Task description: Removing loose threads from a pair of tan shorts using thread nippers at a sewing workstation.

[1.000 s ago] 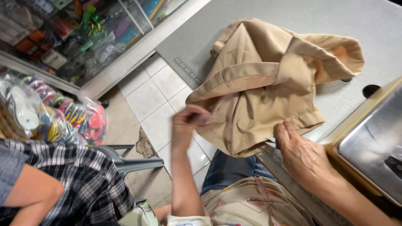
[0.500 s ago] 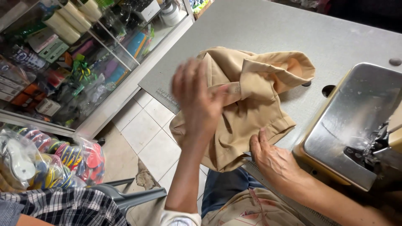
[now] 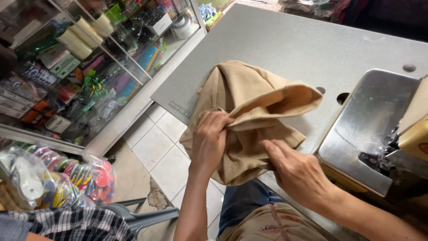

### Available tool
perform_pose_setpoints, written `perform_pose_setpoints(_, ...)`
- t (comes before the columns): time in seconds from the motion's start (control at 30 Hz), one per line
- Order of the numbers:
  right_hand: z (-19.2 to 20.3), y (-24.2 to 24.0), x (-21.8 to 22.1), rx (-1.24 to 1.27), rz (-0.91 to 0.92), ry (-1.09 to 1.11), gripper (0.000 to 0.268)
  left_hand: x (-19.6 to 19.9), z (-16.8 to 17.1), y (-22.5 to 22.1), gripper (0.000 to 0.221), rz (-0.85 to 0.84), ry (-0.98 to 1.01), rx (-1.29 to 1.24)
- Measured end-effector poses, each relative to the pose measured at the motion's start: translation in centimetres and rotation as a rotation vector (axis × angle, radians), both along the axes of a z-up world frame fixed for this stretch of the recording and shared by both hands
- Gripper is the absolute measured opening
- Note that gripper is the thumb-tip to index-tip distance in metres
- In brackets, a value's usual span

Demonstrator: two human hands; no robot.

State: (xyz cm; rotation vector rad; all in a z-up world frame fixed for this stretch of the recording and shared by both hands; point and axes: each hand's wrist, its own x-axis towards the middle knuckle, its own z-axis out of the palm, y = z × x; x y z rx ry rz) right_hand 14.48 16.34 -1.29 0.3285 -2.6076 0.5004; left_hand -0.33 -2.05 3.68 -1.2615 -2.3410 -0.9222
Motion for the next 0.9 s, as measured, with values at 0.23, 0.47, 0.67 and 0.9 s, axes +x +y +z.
perform_pose_setpoints(0.23,0.2,0.5,-0.6,0.281,-0.250,0.080,0.036,1.7,-2.3,-4.6,0.031,0.110,-0.106,0.123)
perform_pose_setpoints(0.47,-3.1,-1.1,0.3,0.224,-0.080,-0.029,0.028,1.8,-3.9,-5.4,0.024,0.369,-0.105,0.202)
perform_pose_setpoints(0.67,-3.0,-2.0,1.6,0.161,0.061,-0.108,0.044,1.9,-3.6,-7.0,0.030,0.439,-0.297,0.228)
perform_pose_setpoints(0.9,-2.4,-1.8,2.2,0.138,0.151,-0.201,0.062,3.5,-1.6,-6.3,0.047,0.402,-0.428,0.248)
